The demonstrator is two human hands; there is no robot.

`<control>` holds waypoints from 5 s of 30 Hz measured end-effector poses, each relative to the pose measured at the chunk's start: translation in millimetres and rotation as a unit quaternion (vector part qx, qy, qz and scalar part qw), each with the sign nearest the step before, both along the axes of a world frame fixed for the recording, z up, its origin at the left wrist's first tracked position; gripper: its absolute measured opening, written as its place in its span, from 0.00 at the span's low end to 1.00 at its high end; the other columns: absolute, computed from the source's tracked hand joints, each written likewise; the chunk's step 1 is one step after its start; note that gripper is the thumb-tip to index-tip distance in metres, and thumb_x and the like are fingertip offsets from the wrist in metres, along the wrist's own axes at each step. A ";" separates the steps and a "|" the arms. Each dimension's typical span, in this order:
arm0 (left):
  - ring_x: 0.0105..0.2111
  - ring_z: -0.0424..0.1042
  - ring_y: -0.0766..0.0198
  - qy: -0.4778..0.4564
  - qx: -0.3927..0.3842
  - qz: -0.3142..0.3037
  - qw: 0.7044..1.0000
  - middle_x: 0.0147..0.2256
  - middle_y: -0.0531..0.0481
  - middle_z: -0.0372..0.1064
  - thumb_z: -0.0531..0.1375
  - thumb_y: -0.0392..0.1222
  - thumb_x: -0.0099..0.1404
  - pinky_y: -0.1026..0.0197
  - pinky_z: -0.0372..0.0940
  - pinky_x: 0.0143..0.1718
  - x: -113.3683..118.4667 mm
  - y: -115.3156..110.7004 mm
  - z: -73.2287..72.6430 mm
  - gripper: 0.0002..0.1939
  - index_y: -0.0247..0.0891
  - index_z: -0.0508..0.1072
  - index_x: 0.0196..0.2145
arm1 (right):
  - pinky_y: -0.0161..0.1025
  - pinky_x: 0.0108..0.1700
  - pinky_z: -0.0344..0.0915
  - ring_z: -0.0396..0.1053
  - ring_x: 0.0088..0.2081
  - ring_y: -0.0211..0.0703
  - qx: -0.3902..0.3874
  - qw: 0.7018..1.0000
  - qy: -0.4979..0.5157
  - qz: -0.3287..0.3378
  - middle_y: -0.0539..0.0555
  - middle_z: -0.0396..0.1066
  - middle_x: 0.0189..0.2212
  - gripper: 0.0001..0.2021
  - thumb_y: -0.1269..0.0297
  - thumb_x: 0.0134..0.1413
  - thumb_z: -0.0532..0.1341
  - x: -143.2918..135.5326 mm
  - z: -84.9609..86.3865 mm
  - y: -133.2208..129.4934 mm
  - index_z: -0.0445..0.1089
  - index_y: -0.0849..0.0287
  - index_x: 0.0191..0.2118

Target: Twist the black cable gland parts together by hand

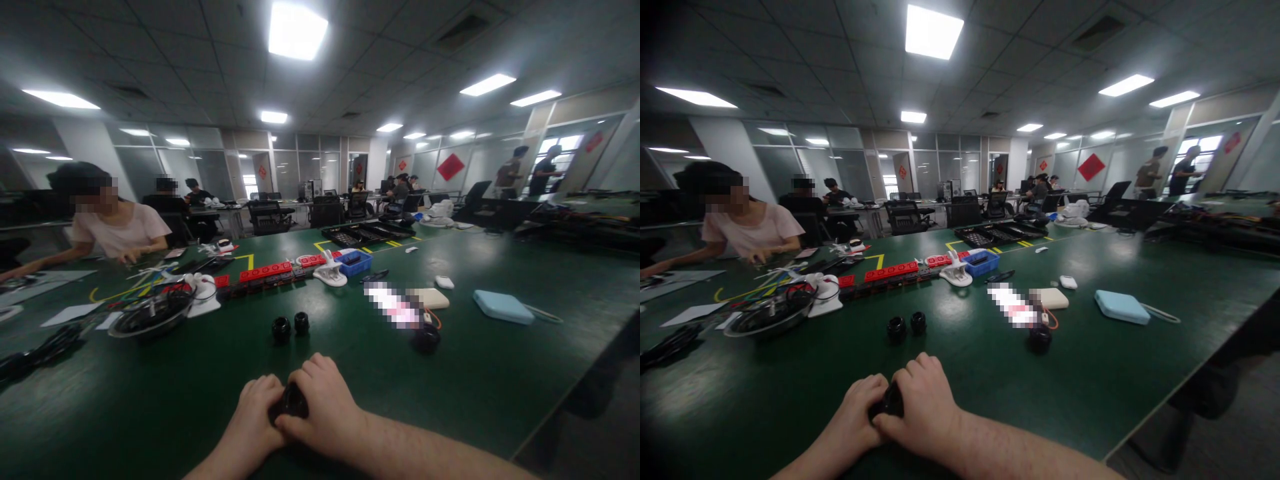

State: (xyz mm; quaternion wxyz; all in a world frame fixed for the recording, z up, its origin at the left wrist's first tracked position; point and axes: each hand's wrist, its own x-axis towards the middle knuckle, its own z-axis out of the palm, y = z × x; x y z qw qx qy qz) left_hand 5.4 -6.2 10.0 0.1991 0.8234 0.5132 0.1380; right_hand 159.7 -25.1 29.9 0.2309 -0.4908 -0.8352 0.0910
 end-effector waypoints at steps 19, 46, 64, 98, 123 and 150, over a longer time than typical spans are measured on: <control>0.33 0.61 0.62 0.020 0.014 0.001 1.000 0.29 0.52 0.62 0.57 0.42 0.47 0.61 0.54 0.37 2.6 -3.2 -0.3 0.06 0.38 0.67 0.24 | 0.40 0.39 0.55 0.56 0.37 0.44 0.020 1.000 0.012 0.003 0.53 0.64 0.32 0.17 0.53 0.41 0.61 0.5 -6.1 -2.0 0.65 0.60 0.34; 0.33 0.61 0.61 0.013 -0.006 0.004 1.000 0.29 0.52 0.62 0.57 0.43 0.48 0.60 0.55 0.36 3.5 -2.1 4.1 0.07 0.37 0.67 0.24 | 0.39 0.40 0.55 0.56 0.38 0.44 -0.003 0.999 0.032 0.023 0.53 0.64 0.31 0.16 0.56 0.44 0.60 5.3 1.2 -2.5 0.67 0.59 0.40; 0.37 0.62 0.59 0.040 -0.006 0.015 0.999 0.33 0.50 0.65 0.55 0.45 0.51 0.58 0.55 0.42 1.8 4.4 -4.8 0.08 0.38 0.67 0.24 | 0.40 0.40 0.51 0.56 0.34 0.42 0.117 0.987 -0.030 0.105 0.50 0.66 0.27 0.18 0.47 0.41 0.58 -7.4 -0.9 -1.9 0.66 0.59 0.28; 0.32 0.63 0.62 0.018 0.019 0.047 0.999 0.28 0.53 0.62 0.57 0.43 0.49 0.63 0.57 0.33 -0.3 4.3 -2.2 0.06 0.38 0.66 0.23 | 0.41 0.33 0.46 0.54 0.29 0.40 0.127 0.990 -0.042 0.033 0.51 0.67 0.20 0.13 0.60 0.49 0.53 7.4 -4.2 -3.9 0.65 0.60 0.20; 0.31 0.63 0.61 0.025 0.000 0.050 0.998 0.29 0.52 0.63 0.56 0.56 0.49 0.61 0.57 0.33 -1.2 5.1 0.9 0.17 0.38 0.67 0.26 | 0.39 0.35 0.47 0.54 0.32 0.41 0.085 0.994 -0.062 -0.014 0.52 0.65 0.25 0.19 0.50 0.53 0.50 12.5 -3.2 4.2 0.64 0.61 0.25; 0.31 0.60 0.62 0.035 0.021 0.001 0.999 0.29 0.52 0.61 0.57 0.48 0.50 0.60 0.54 0.35 2.5 -1.7 -0.8 0.10 0.38 0.67 0.24 | 0.41 0.37 0.51 0.55 0.35 0.43 0.040 0.999 -0.019 -0.016 0.53 0.63 0.29 0.22 0.43 0.45 0.54 1.7 -6.2 3.8 0.66 0.60 0.29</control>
